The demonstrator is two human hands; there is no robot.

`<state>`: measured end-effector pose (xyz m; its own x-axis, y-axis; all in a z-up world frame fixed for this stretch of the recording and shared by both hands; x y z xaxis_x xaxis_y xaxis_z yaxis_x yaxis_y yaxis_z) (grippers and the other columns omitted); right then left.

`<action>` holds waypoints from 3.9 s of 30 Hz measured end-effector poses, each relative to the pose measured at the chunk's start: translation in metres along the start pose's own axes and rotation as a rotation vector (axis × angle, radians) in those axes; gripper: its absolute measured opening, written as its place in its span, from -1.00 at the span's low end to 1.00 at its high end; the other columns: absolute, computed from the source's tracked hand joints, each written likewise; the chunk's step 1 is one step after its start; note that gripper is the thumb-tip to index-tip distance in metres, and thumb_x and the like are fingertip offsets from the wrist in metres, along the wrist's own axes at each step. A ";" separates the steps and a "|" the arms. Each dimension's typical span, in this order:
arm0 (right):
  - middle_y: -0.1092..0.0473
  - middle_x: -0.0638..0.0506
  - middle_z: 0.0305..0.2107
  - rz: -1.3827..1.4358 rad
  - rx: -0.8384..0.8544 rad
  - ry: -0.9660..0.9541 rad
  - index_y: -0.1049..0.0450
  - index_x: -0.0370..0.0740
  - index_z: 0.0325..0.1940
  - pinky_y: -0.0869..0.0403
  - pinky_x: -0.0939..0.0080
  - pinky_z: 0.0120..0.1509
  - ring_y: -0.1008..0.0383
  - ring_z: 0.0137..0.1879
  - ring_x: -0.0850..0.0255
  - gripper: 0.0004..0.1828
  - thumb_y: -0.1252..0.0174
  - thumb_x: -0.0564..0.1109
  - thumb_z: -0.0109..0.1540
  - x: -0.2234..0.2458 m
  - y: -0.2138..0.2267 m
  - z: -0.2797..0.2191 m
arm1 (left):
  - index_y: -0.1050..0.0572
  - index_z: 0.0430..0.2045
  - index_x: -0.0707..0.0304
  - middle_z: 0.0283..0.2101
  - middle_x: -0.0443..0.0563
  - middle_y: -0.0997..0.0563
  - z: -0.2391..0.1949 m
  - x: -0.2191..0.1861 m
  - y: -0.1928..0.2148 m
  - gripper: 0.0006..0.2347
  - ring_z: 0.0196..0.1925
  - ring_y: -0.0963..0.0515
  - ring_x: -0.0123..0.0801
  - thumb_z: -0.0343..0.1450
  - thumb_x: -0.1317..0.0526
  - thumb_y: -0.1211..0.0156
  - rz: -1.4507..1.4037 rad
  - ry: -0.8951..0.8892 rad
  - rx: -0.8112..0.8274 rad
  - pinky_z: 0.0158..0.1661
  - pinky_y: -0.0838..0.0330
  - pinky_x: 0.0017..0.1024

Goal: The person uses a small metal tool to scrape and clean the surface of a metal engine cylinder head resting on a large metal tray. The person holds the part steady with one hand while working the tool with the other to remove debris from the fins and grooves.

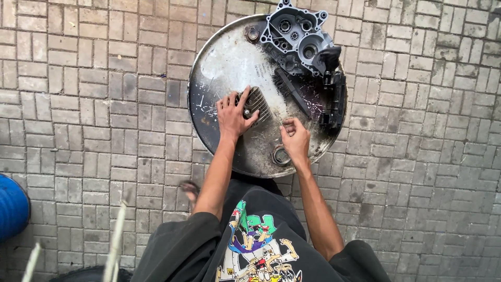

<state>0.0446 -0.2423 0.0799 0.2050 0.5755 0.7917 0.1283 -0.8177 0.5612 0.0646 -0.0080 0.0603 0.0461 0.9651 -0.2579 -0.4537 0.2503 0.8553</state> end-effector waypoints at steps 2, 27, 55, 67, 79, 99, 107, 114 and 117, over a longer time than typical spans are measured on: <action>-0.56 -0.05 -0.47 0.029 -0.046 0.010 -0.61 -0.01 -0.12 -0.47 0.26 -0.30 -0.55 -0.41 0.16 -0.79 -0.30 -0.15 0.16 0.003 0.001 0.000 | -0.38 0.30 -0.20 -0.09 -0.04 -0.48 0.000 0.001 0.000 -0.34 -0.16 -0.45 -0.23 0.27 -0.29 -0.18 -0.007 0.003 0.006 -0.02 -0.27 -0.25; -0.51 -0.21 -0.37 0.338 0.253 0.369 -0.54 -0.38 -0.06 -0.62 0.17 -0.14 -0.66 -0.28 0.02 -0.84 -0.05 -0.36 0.36 0.035 -0.001 0.032 | -0.10 0.45 0.22 0.50 0.22 -0.14 -0.073 0.034 0.045 -0.10 0.52 -0.18 -0.12 0.29 -0.36 -0.18 -0.119 0.077 0.274 0.47 0.07 -0.05; -0.52 -0.08 -0.57 0.000 0.147 0.405 -0.61 -0.09 -0.19 -0.55 0.17 -0.27 -0.61 -0.38 0.01 -0.90 -0.27 -0.25 0.25 0.041 -0.024 0.040 | -0.30 0.35 0.00 0.45 0.07 -0.29 -0.089 0.051 0.017 -0.23 0.47 -0.28 -0.22 0.22 -0.18 -0.42 -0.204 0.122 0.193 0.46 0.05 0.03; -0.53 -0.08 -0.41 -0.190 -0.030 0.626 -0.54 -0.15 -0.13 -0.56 0.16 -0.10 -0.59 -0.28 0.02 -0.84 -0.04 -0.27 0.37 -0.004 -0.060 0.026 | -0.33 0.33 0.01 0.43 0.09 -0.31 -0.088 0.051 0.018 -0.24 0.46 -0.30 -0.20 0.21 -0.16 -0.44 -0.210 0.115 0.186 0.44 0.03 0.05; -0.51 -0.08 -0.46 -0.145 -0.045 0.530 -0.52 -0.19 -0.18 -0.55 0.09 -0.16 -0.58 -0.33 -0.01 -0.90 -0.09 -0.23 0.37 0.001 -0.050 0.027 | -0.34 0.31 -0.03 0.43 0.07 -0.32 -0.091 0.051 0.015 -0.22 0.46 -0.31 -0.22 0.15 -0.13 -0.49 -0.194 0.117 0.182 0.44 0.00 0.01; -0.50 0.02 -0.57 -0.159 -0.046 0.507 -0.53 -0.08 -0.28 -0.51 0.17 -0.21 -0.57 -0.41 0.08 -0.89 -0.15 -0.21 0.33 0.003 -0.055 0.036 | -0.33 0.33 -0.05 0.43 0.07 -0.33 -0.091 0.049 0.015 -0.22 0.46 -0.30 -0.22 0.16 -0.13 -0.47 -0.205 0.138 0.211 0.45 0.02 -0.02; -0.56 0.05 -0.49 -0.108 -0.107 0.490 -0.55 -0.09 -0.21 -0.53 0.24 -0.17 -0.61 -0.35 0.15 -0.92 -0.17 -0.22 0.33 0.010 -0.057 0.011 | -0.34 0.32 -0.03 0.43 0.08 -0.32 -0.086 0.049 0.021 -0.22 0.46 -0.30 -0.21 0.16 -0.13 -0.49 -0.186 0.133 0.208 0.44 0.00 -0.01; -0.57 0.01 -0.36 -0.107 -0.207 0.504 -0.58 -0.09 -0.15 -0.58 0.17 -0.16 -0.64 -0.24 0.04 -0.96 -0.22 -0.16 0.35 -0.001 -0.059 0.000 | -0.35 0.31 -0.05 0.42 0.07 -0.34 -0.088 0.049 0.020 -0.25 0.45 -0.32 -0.21 0.19 -0.17 -0.44 -0.202 0.136 0.190 0.44 -0.01 0.00; -0.59 0.00 -0.37 -0.041 -0.213 0.417 -0.61 -0.08 -0.16 -0.59 0.18 -0.16 -0.64 -0.25 0.04 -0.94 -0.26 -0.20 0.32 0.014 -0.048 -0.006 | -0.36 0.31 -0.04 0.42 0.07 -0.34 -0.087 0.048 0.023 -0.25 0.45 -0.32 -0.20 0.19 -0.18 -0.43 -0.208 0.135 0.181 0.44 -0.01 0.01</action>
<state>0.0352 -0.1946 0.0656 -0.2093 0.5993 0.7727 -0.0826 -0.7982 0.5968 -0.0206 0.0369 0.0286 -0.0027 0.8759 -0.4825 -0.2802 0.4625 0.8412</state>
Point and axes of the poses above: each hand's wrist, its own z-axis towards the middle knuckle, its own y-axis out of the back of the hand, x = y × z, the point moved 2 cm from there along z, towards the middle knuckle
